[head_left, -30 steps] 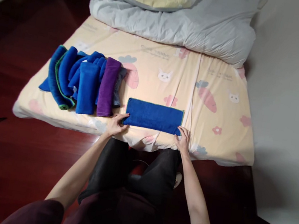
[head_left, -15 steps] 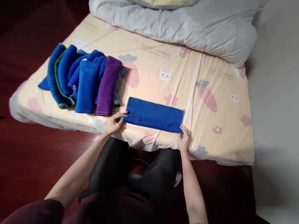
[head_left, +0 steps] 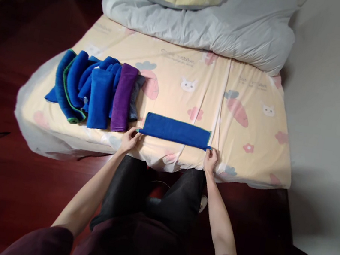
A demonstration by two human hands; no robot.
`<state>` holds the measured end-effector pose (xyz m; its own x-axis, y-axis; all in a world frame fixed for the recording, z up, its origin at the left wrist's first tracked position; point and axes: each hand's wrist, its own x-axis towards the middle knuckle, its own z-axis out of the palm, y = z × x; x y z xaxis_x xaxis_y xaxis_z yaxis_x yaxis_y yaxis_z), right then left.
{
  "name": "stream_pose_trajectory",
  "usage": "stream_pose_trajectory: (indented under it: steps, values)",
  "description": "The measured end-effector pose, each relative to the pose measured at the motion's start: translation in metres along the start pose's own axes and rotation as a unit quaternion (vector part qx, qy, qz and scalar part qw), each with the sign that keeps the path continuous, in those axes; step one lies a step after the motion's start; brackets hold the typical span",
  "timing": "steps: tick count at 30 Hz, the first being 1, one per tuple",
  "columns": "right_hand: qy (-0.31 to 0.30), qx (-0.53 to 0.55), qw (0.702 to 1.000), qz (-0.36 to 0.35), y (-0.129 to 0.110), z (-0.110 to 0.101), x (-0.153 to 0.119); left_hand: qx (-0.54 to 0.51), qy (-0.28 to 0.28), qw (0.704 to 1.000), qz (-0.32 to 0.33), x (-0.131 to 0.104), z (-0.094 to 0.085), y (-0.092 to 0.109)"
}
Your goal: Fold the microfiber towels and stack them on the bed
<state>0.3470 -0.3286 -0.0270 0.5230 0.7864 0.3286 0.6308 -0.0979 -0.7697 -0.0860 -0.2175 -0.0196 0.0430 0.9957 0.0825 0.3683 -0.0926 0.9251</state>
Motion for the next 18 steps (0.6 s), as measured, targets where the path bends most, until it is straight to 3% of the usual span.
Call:
stream_pose_trajectory:
  steps: [4,18]
  values:
    - [0.023,0.036,0.998,0.056,0.005,0.009,-0.004,-0.006,0.013,1.0,-0.024,0.0,0.001,-0.002]
    - [0.015,0.082,0.994,0.073,-0.004,0.008,-0.003,-0.031,0.029,0.999,-0.031,0.0,0.004,-0.011]
